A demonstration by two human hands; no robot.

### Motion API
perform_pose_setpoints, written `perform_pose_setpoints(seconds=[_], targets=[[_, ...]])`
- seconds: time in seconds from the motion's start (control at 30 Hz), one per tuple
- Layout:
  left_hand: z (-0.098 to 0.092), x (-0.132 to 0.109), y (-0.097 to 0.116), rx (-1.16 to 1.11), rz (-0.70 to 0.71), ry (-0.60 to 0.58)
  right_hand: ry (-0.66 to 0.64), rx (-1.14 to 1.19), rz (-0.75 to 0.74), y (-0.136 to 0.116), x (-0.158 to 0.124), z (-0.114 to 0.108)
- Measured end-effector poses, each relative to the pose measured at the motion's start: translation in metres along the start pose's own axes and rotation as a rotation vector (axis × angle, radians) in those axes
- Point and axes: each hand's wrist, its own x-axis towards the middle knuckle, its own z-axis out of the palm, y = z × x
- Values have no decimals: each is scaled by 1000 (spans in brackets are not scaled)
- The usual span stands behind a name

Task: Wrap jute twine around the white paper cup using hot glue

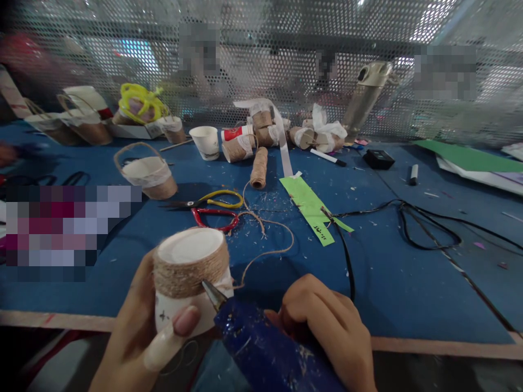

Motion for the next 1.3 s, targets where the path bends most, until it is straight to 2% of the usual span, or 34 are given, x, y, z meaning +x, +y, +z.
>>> perform_pose_setpoints(seconds=[0.13, 0.33, 0.5, 0.9, 1.3], targets=[[-1, 0, 1, 0, -20, -7, 104, 42, -17, 0, 1, 4], [-2, -1, -3, 32, 32, -12, 24, 15, 12, -2, 5, -2], [-4, 0, -9, 35, 109, -42, 45, 20, -1, -4, 6, -2], [-4, 0, -10, 15, 91, -45, 80, -6, -53, -2, 0, 4], [-4, 0, -11, 2, 82, -53, 51, -20, -39, -1, 2, 1]])
